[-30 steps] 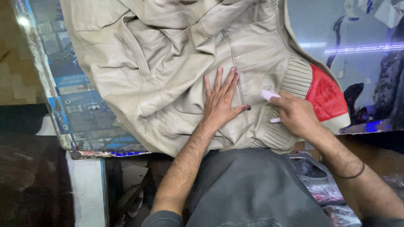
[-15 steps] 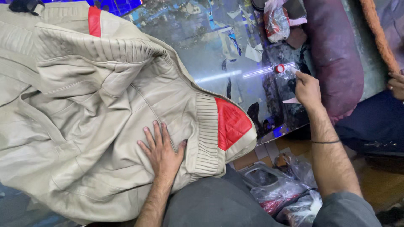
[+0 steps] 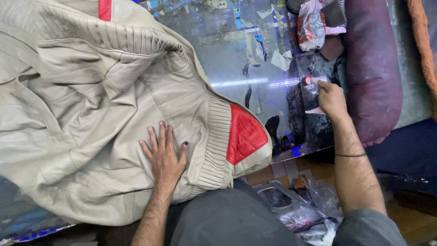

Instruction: The person wipes a beige leather jacket with a pink cloth, focusing on the red shoulder patch and the ribbed waistband. They repeatedly rub the same areas, occasionally repositioning the jacket on the table.

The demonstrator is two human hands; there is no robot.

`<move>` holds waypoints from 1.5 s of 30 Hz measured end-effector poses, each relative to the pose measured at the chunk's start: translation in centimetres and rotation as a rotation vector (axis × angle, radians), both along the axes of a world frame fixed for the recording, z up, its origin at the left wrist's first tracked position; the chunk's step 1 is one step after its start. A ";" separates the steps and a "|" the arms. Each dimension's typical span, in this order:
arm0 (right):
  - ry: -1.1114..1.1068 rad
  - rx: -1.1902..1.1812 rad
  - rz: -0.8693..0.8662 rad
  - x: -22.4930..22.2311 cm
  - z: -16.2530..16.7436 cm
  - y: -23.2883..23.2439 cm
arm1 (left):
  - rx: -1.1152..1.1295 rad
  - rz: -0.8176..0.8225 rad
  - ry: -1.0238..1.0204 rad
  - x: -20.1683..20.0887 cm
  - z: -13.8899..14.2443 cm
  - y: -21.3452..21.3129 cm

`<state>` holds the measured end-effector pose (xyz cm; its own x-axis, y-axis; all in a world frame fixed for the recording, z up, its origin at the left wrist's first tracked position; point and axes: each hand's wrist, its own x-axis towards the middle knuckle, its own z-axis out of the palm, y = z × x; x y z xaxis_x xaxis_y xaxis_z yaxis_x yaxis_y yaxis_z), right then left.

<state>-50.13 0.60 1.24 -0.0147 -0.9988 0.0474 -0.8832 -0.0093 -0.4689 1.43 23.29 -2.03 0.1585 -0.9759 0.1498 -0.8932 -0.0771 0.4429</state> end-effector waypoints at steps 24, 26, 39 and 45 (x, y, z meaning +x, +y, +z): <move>-1.954 0.247 -0.134 1.3 -3.1 5.8 | -0.316 0.054 0.301 1.2 -0.8 1.3; -1.196 0.008 -0.353 -0.5 -2.2 5.0 | -0.295 0.070 0.248 0.8 -0.6 1.3; -0.023 -0.218 -0.151 1.3 -1.1 5.0 | -0.314 0.089 0.212 0.2 -0.8 1.2; 0.052 -0.325 -0.168 0.9 -3.1 5.2 | -0.418 0.115 0.288 1.1 -1.9 1.2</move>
<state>-49.22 5.80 -1.89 -0.1661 -0.9152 0.3671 -0.9077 -0.0035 -0.4196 2.50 24.53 -3.96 0.3538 -0.8158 0.4574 -0.7264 0.0684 0.6838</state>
